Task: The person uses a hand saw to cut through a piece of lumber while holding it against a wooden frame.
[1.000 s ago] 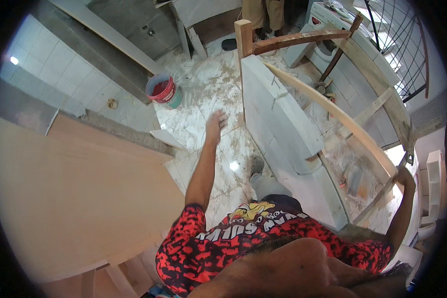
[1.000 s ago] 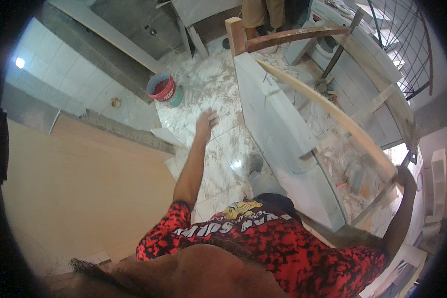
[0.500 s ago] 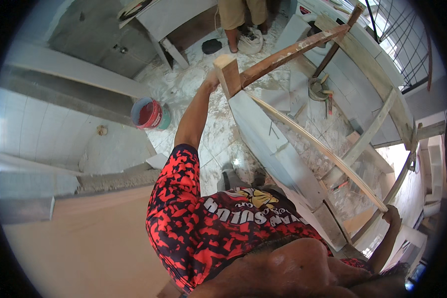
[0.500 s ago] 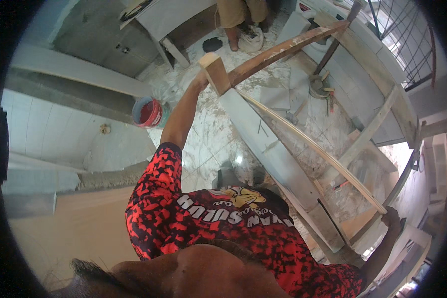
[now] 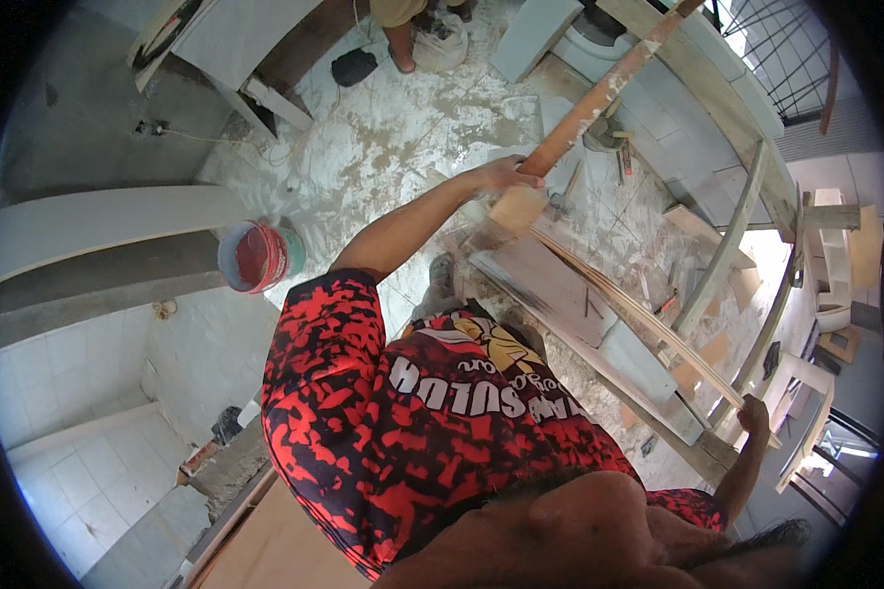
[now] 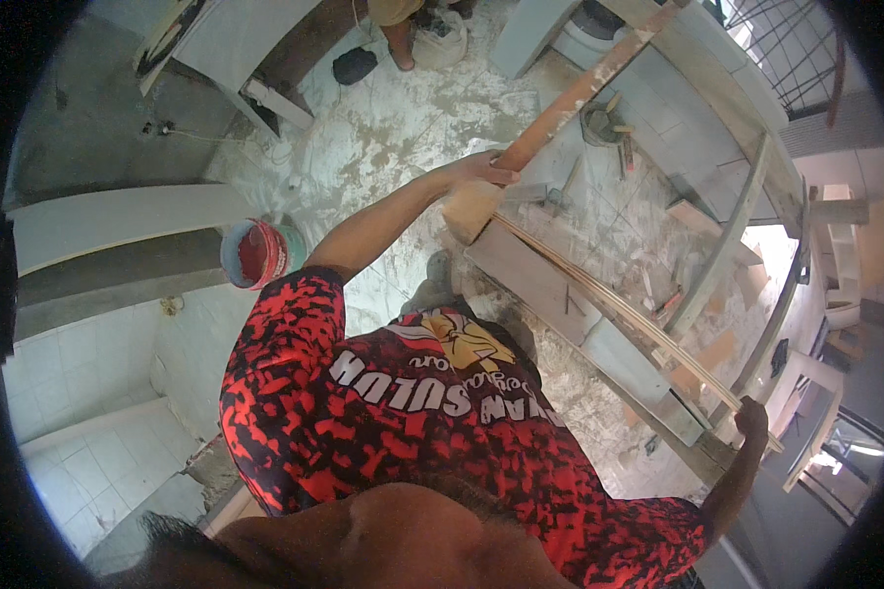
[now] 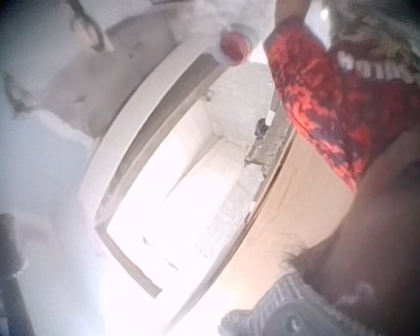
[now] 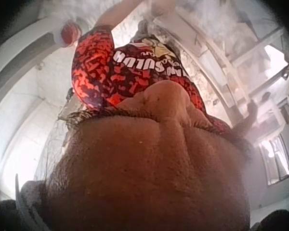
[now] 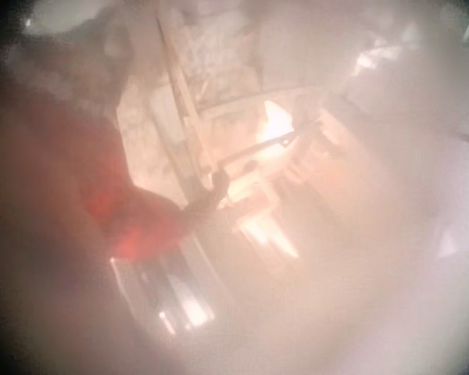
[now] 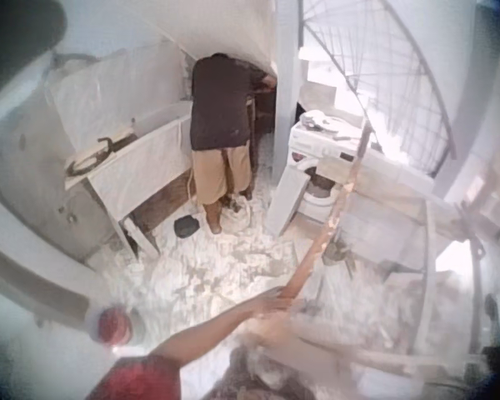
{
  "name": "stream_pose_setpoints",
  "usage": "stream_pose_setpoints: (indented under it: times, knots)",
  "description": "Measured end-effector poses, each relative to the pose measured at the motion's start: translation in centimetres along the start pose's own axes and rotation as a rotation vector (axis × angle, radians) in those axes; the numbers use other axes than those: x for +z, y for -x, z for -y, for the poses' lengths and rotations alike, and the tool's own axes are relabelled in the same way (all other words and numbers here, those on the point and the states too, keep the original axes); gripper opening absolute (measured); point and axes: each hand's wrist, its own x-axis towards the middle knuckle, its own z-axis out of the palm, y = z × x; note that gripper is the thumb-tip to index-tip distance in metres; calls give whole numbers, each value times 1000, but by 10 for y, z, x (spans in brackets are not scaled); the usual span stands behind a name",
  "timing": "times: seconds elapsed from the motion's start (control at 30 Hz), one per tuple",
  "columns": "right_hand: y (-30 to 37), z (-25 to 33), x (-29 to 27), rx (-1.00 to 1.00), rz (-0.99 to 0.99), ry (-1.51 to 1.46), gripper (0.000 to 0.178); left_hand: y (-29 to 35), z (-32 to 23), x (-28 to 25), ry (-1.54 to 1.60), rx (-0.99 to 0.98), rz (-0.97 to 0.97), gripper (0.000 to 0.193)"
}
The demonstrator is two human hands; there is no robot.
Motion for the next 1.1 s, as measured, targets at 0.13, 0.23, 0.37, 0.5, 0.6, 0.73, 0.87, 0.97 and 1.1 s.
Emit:
stream_pose_setpoints:
  times: [0.13,0.23,0.37,0.5,0.6,0.73,0.87,0.97,1.1]
  knots:
    - [13,-3,-31,82,-277,-81,25,9,5,-11,9,-39,22,52]
    - [81,-89,-33,331,-282,-229,23,-18,42,-15,-105,17,21,57]
    - [148,-125,-32,532,-330,-286,26,9,15,-15,-133,-20,0,66]
    - [186,-120,-41,605,-397,-252,29,-3,28,-9,-115,-17,-27,77]
    - [185,-95,-55,594,-445,-227,32,-7,46,-13,-69,-13,-10,79]
    - [153,-37,-84,553,-522,-254,39,-23,83,-17,-101,123,-16,86]
    - [116,14,-83,567,-595,-439,42,-5,48,2,-50,58,-24,90]
    - [89,21,-48,528,-790,-325,43,-3,44,5,53,63,6,92]
    - [81,127,-114,409,-667,-889,40,3,34,3,-122,83,-86,95]
